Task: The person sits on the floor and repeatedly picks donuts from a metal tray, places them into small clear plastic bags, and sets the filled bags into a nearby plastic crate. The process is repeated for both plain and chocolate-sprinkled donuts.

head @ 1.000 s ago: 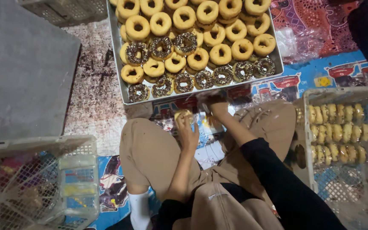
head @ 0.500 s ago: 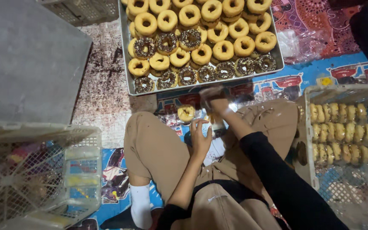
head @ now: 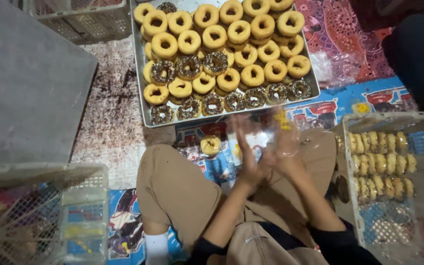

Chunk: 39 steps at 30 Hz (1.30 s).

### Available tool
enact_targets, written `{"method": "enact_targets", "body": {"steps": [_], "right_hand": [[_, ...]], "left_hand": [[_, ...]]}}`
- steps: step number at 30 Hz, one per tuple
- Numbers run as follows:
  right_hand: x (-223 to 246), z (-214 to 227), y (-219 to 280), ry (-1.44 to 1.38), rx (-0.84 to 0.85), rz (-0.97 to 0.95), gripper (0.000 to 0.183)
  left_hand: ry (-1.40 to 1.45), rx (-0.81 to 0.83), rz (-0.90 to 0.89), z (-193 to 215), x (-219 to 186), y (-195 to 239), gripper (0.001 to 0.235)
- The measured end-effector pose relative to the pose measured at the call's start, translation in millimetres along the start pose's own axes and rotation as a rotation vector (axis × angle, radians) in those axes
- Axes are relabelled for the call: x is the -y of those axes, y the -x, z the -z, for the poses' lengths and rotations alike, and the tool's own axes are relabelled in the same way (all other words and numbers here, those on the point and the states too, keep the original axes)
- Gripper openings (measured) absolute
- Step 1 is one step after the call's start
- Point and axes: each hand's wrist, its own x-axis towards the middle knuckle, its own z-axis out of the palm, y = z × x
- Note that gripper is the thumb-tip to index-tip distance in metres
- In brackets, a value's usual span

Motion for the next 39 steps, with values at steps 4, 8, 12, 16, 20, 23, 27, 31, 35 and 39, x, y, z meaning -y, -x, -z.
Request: {"method": "enact_targets", "body": {"steps": [4, 8, 12, 16, 20, 23, 27, 31, 35, 39], "right_hand": [[58.4, -7.3, -73.1, -0.717, 0.452, 0.596, 0.049], [40.7, -27.0, -217.5, -0.254, -0.005, -0.002, 0.091], [10.9, -56.1, -278.3, 0.132, -0.211, 0.045, 0.091], [33.5, -42.3, -231.8, -0.197, -0.263, 0.02, 0.073], [110.7, 26.8, -120.6, -0.776, -0.249, 0.171, 0.063], [153.2, 49.0, -64.5, -0.303, -0.268, 0.162, 0.063], [164.4, 47.1, -63.6, -0.283, -0.169, 0.241, 0.074], [167.2, 43.1, -64.1, -0.859, 0.034, 0.182, 0.043], [168.8, 58.9, -54.6, -0.784, -0.385, 0.194, 0.031], [140.7, 97.6, -72.4, -0.653, 0.141, 0.586, 0.026]], "left_hand": [[0.854, -0.535, 0.308, 94.9, -1.6, -49.7, 0.022], [1.295, -0.638, 0.083, 186.1, -6.9, -77.3, 0.02], [1.375, -0.617, 0.196, 212.1, -9.1, -83.8, 0.03], [1.762, -0.57, 0.317, 201.7, 5.3, -88.1, 0.067], [1.73, -0.858, 0.408, 177.7, 13.3, -99.0, 0.055], [1.768, -0.751, 0.397, 135.0, 6.4, -85.9, 0.072], [1.543, -0.449, 0.195, 98.4, -14.0, -76.0, 0.051], [1.234, -0.344, 0.289, 102.9, -26.0, -61.5, 0.053], [0.979, -0.403, 0.308, 92.6, -23.3, -32.4, 0.056], [0.394, -0.247, 0.081, 96.8, -26.1, -29.6, 0.047]]}}
